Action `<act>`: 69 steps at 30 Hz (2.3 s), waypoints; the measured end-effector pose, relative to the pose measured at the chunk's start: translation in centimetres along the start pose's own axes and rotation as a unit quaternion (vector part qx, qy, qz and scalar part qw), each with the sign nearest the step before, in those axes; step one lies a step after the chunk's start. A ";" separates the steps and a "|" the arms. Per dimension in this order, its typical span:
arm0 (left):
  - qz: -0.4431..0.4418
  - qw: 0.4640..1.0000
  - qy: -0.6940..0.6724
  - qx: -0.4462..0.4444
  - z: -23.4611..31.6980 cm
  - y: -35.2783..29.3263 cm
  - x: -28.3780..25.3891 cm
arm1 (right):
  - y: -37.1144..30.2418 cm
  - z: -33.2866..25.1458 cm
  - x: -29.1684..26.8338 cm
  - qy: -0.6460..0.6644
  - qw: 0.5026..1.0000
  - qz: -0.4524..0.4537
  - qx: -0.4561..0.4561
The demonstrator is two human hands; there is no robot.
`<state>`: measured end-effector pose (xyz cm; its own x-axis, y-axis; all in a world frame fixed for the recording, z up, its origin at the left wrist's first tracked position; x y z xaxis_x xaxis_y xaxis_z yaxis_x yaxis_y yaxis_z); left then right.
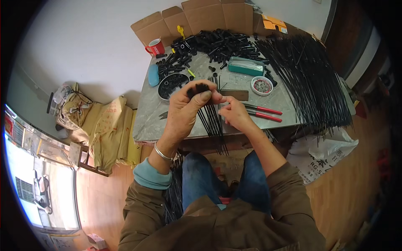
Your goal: Assembling black wire bundles with plastic connectors and cutting excess wire.
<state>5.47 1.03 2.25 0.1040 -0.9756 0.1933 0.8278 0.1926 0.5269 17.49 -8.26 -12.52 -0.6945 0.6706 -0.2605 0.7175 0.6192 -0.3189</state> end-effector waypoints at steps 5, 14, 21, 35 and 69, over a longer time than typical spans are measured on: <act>0.012 0.999 -0.026 0.017 0.1 0.1 0.5 | 1.9 1.6 -0.8 0.018 0.991 0.089 -0.100; 0.020 0.999 -0.038 0.027 1.3 0.3 0.3 | 1.6 0.6 -1.4 0.022 0.987 0.156 -0.046; 0.028 0.997 -0.062 0.043 1.9 0.4 0.4 | 1.6 -1.1 -1.4 -0.010 0.986 0.165 -0.028; 0.025 0.997 -0.045 0.052 1.5 0.1 0.4 | 3.2 -4.3 -4.1 -0.154 0.950 0.250 -0.110; 0.037 0.998 0.041 0.007 -1.5 -0.5 1.1 | 13.5 -8.9 -13.9 -0.517 0.776 0.339 -0.125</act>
<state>6.02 -0.29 0.93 0.2085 -0.9641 0.1643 0.8086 0.2645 0.5256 37.33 -5.63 -5.10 0.2698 0.2707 -0.9241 0.8340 0.4140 0.3648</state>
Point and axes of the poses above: each hand's wrist, its own y-axis towards the middle knuckle, its own x-axis out of the palm, z = x × y, the point moved 6 cm from there along y, towards the middle knuckle, and after that the axes turned 10 degrees about x, right-handed, at the moved point
